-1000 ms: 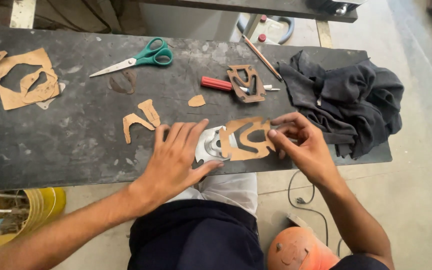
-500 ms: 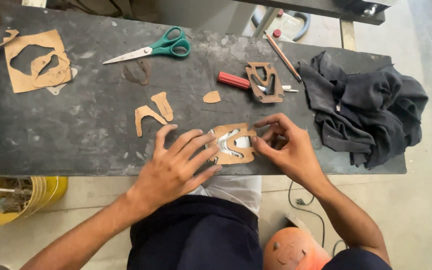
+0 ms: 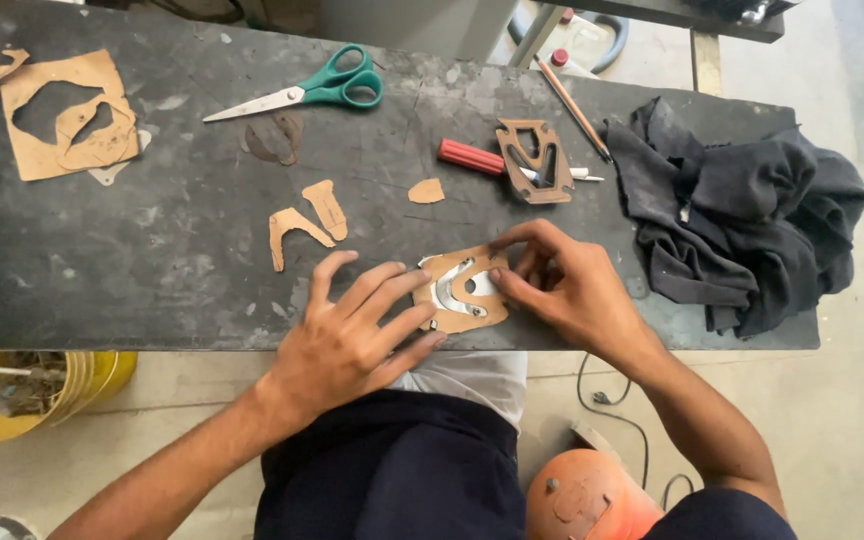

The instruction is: Tracing a metal part onto gasket material and cutting it out precisely using a utility knife and scissors.

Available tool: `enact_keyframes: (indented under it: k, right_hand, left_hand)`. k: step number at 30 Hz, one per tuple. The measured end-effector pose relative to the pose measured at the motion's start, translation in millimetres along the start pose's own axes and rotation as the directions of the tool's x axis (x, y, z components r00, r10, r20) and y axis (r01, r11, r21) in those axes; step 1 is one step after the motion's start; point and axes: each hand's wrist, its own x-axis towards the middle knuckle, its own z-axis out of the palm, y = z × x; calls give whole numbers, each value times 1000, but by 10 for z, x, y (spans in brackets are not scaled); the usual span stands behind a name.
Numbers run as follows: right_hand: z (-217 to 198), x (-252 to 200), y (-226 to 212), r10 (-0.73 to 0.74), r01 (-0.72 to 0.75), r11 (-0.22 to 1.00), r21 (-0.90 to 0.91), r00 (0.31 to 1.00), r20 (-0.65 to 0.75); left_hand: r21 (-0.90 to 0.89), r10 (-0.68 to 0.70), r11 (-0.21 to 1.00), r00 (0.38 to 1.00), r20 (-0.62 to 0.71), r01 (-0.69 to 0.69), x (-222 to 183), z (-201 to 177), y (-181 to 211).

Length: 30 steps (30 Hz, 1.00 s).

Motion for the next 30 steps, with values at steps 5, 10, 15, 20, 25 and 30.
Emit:
enact_keyframes:
  k: [5, 10, 15, 20, 25, 30]
  right_hand:
    - [-25, 10, 135, -275, 252, 919, -302, 961, -33]
    - [-59, 13, 48, -586, 575, 715, -398, 803, 106]
    - [-15, 43, 115, -610, 599, 689, -409, 783, 120]
    - [-25, 50, 218, -604, 597, 703, -386, 788, 117]
    - [-129, 57, 280, -604, 621, 652, -434, 772, 197]
    - [-156, 46, 244, -546, 577, 721, -383, 814, 200]
  left_hand:
    - [25, -29, 999, 999, 26, 28, 19, 3, 8]
    - [42, -79, 996, 994, 73, 76, 26, 13, 21]
    - [82, -88, 993, 991, 104, 80, 26, 32, 19]
    - [98, -107, 991, 980, 168, 92, 60, -17, 45]
    - [205, -188, 971, 924, 333, 124, 143, -71, 64]
    - [215, -172, 971, 932, 320, 106, 160, -64, 59]
